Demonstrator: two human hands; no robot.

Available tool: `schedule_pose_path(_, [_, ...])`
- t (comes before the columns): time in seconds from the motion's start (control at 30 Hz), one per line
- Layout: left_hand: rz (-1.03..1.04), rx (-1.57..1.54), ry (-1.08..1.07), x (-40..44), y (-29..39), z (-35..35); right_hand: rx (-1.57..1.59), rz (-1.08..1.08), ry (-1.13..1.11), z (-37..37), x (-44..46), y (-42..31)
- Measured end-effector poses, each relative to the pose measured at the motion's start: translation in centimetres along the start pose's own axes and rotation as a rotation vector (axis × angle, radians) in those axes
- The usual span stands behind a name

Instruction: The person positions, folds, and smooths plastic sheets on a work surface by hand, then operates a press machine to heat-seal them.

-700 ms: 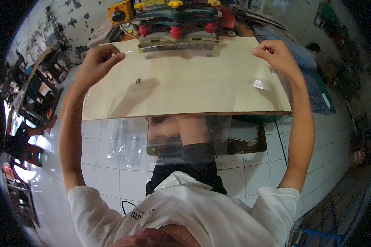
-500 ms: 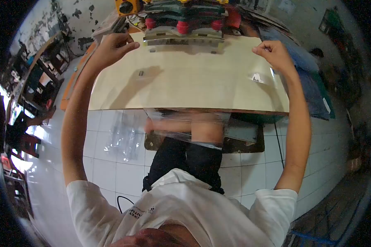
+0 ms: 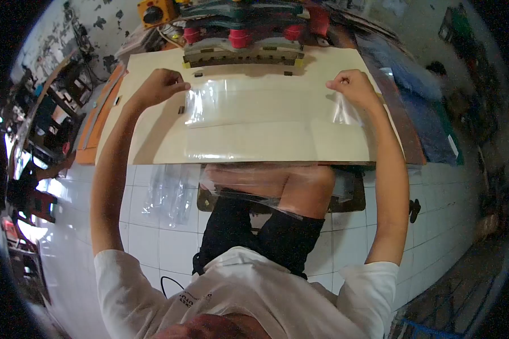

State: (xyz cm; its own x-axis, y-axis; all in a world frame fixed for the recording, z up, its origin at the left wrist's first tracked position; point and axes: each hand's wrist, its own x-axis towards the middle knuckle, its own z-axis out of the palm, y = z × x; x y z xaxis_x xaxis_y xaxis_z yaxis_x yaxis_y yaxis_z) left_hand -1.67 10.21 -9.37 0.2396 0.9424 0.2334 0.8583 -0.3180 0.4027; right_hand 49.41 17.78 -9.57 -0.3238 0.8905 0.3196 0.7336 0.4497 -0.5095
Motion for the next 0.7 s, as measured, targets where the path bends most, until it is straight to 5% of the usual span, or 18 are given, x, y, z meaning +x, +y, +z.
schedule_pose_path(0.27, [-0.012,0.021,-0.08,2.3,-3.3,1.8,0.235,0.063,-0.22,4.2,1.7,3.6])
schedule_pose_path(0.53, [-0.128,0.511,0.096,0.4,0.5,-0.1,0.233,0.131,-0.263,5.8,3.2,2.1])
schedule_pose_path(0.6, [-0.032,0.565,0.226,-1.1,4.2,0.7,0.247,0.148,-0.235,6.3,3.0,2.4])
schedule_pose_path(0.67, [0.3,0.324,0.42,-1.5,7.7,2.4,0.191,0.144,-0.154,6.8,2.7,2.5])
schedule_pose_path(0.7, [0.339,0.212,0.343,-1.2,9.2,3.6,0.19,0.145,-0.162,6.8,2.5,2.2])
